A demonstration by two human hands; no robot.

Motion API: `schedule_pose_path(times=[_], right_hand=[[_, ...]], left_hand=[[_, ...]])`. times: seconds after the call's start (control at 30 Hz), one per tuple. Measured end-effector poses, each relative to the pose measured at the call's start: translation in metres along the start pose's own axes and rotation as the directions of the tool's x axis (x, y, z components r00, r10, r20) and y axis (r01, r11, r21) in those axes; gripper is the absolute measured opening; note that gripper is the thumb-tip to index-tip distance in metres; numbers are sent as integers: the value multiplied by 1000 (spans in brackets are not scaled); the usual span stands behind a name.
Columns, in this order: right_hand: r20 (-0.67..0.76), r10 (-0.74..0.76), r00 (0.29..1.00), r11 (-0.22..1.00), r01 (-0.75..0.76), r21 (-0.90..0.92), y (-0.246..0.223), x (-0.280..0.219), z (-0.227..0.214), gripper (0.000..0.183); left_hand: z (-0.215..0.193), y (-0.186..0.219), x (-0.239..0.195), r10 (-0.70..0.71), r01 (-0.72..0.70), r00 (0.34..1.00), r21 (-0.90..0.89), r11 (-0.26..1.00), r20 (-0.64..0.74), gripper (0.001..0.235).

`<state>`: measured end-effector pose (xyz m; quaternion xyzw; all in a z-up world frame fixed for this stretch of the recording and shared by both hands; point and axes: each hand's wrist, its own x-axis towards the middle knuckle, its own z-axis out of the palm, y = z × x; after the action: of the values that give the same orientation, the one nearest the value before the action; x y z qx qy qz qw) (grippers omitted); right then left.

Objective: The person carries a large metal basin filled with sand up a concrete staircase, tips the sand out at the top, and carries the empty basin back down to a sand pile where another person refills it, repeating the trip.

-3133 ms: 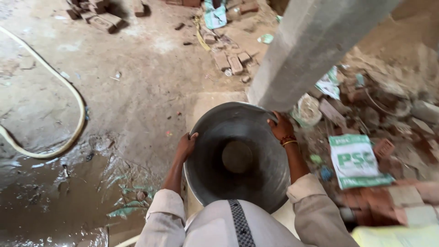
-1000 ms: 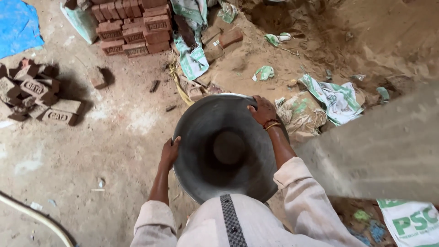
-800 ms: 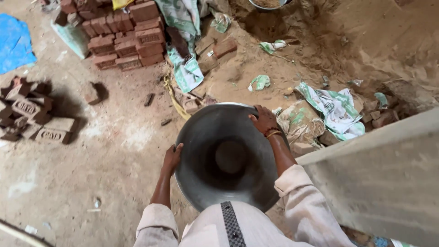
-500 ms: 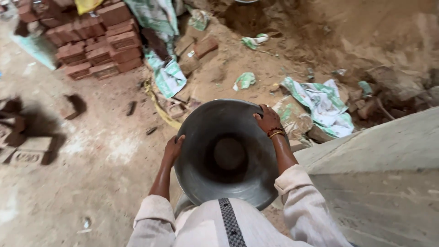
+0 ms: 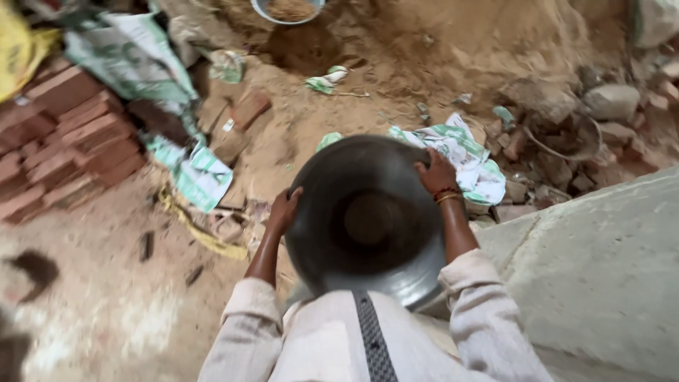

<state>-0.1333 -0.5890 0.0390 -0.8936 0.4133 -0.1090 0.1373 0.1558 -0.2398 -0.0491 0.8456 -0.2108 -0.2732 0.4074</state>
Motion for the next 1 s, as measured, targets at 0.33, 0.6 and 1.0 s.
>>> schedule_pose_path(times=[0.33,0.6,1.0], right_hand=[[-73,275,959,958,-267,104,4,136,-3,63],[-188,243,952,963,-260,-72,17,221,27,63],[-102,141,985,990,-141,10,44,482,70,67]], left_hand=[[-25,146,196,198,-199,957,-18,980,211,58],[20,139,326,79,-62,933,-61,996,351,67],[30,199,501,-72,95,956,-70,993,284,74]])
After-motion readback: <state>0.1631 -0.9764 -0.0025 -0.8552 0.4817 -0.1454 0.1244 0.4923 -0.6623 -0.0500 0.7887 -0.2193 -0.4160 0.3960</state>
